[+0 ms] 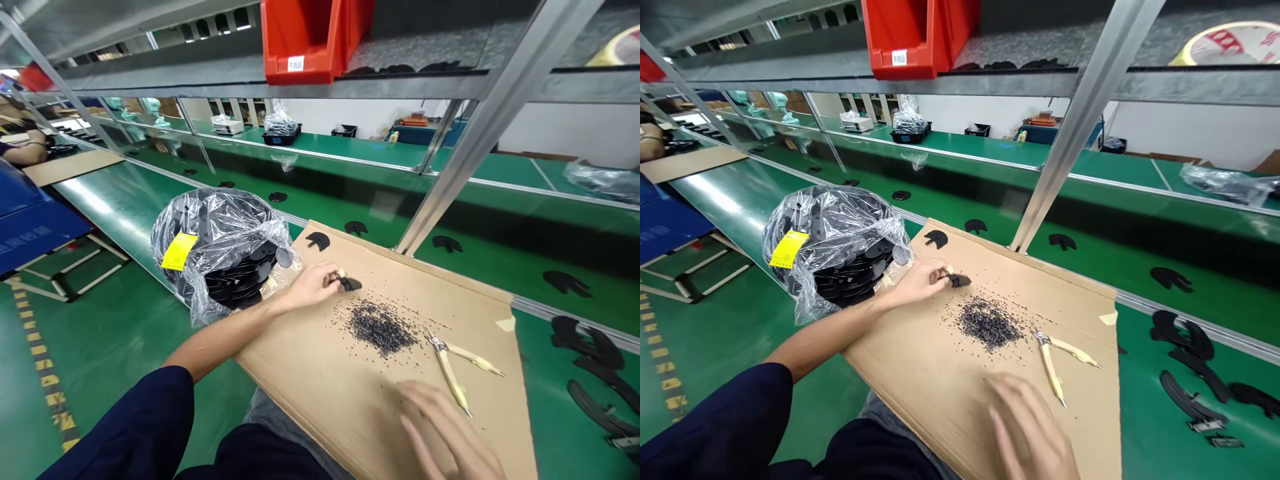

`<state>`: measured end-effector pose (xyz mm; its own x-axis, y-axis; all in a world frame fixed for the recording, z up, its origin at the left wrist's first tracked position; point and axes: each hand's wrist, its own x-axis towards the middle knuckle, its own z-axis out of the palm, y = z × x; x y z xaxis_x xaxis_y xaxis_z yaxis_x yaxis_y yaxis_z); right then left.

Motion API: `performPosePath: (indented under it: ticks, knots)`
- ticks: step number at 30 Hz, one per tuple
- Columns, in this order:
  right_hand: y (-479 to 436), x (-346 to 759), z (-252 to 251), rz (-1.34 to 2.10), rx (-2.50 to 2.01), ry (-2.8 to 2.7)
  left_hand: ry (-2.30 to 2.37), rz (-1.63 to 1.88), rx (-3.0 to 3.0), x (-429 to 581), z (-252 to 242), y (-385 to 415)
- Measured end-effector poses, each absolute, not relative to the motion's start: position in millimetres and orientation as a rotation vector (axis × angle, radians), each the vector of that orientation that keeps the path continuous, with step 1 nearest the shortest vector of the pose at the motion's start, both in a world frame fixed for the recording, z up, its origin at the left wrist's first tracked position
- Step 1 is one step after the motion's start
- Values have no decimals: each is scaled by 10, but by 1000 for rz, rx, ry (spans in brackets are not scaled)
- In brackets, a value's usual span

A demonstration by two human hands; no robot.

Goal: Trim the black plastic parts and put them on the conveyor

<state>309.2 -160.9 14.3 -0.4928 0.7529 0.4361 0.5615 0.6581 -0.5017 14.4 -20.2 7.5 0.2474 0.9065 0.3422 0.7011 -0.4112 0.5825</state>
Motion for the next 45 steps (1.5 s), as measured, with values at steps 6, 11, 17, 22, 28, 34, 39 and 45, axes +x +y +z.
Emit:
performPosePath:
  ticks: [6,11,17,22,28,34,39,45]
  knots:
    - [-1002,2591,181,342,-856,-2262,1105,940,2024,353,225,-823]
    - [-902,2556,146,685,-900,-2053,1125,771,2036,56,320,-893]
    - [-822,2698,41,1043,-1166,-1642,2041,-15,2426,-565,440,-641]
    - [-808,2740,-19,1206,-1154,-1380,2286,-196,2340,-716,437,-583]
    - [-871,2734,-65,1508,-1082,-1160,2191,317,2389,-647,603,-612]
    - [-931,2699,-47,1663,-1010,-1092,1290,1208,1816,40,436,-614]
    - [-935,2712,-68,1662,-1019,-1037,1001,1204,1473,561,221,-552]
    - [-930,2726,-85,1641,-1049,-1035,907,1142,1310,762,12,-573]
